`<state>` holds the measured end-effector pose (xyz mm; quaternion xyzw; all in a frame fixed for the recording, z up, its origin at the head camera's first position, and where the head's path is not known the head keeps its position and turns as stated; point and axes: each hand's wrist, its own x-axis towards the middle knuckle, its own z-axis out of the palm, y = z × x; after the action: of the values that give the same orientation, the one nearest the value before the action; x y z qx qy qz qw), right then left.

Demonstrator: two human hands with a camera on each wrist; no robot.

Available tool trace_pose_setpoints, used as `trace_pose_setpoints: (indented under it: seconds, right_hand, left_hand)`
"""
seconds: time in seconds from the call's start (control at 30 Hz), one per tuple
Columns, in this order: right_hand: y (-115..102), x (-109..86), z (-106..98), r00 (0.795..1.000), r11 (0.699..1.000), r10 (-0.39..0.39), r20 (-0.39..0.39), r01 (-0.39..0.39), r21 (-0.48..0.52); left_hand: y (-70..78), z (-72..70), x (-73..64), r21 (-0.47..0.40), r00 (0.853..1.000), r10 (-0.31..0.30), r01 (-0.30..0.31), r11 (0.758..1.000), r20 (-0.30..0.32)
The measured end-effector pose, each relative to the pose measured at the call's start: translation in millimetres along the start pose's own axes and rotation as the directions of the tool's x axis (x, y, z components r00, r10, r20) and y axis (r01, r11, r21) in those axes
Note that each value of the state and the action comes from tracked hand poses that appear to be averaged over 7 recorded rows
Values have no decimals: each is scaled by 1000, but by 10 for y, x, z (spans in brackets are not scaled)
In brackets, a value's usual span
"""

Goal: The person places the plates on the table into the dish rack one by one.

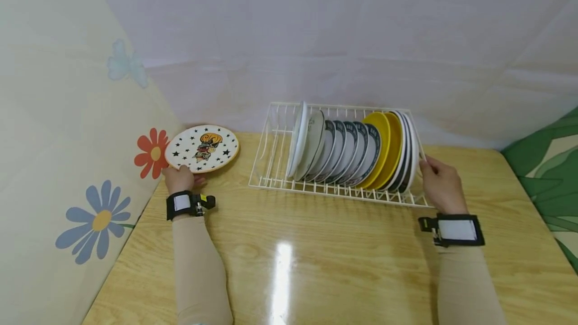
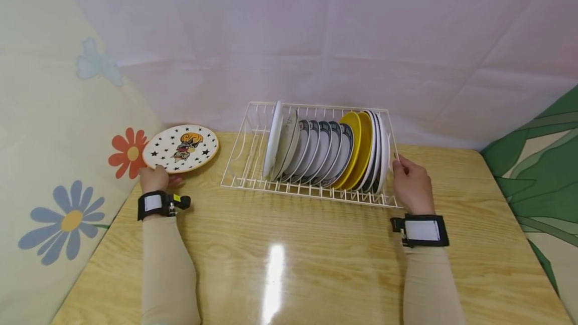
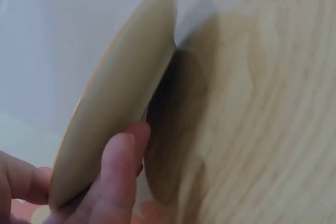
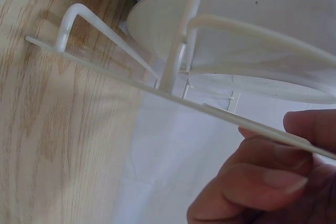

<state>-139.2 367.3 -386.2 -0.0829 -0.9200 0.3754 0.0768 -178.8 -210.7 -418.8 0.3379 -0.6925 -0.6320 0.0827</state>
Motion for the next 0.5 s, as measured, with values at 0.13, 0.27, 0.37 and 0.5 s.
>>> trace_pose_setpoints:
  seconds: [0.13, 0.27, 0.37, 0.5]
  right_hand:
    - [-7, 6, 18, 1000, 1000, 5, 0, -5, -1]
    - [-7, 8, 23, 1000, 1000, 2, -1, -2, 4]
    - [-4, 3, 22, 1000, 1000, 0, -1, 0, 1]
    - [0, -2, 15, 1000, 1000, 0, 0, 0, 8]
  left_hand:
    - [15, 28, -31, -117, 1000, -5, 5, 993, 0]
    - [49, 59, -69, -203, 1000, 17, -16, 979, 4]
    - [69, 85, -79, -239, 1000, 24, -21, 971, 11]
    - [71, 117, -46, -221, 1000, -1, 1, 975, 0]
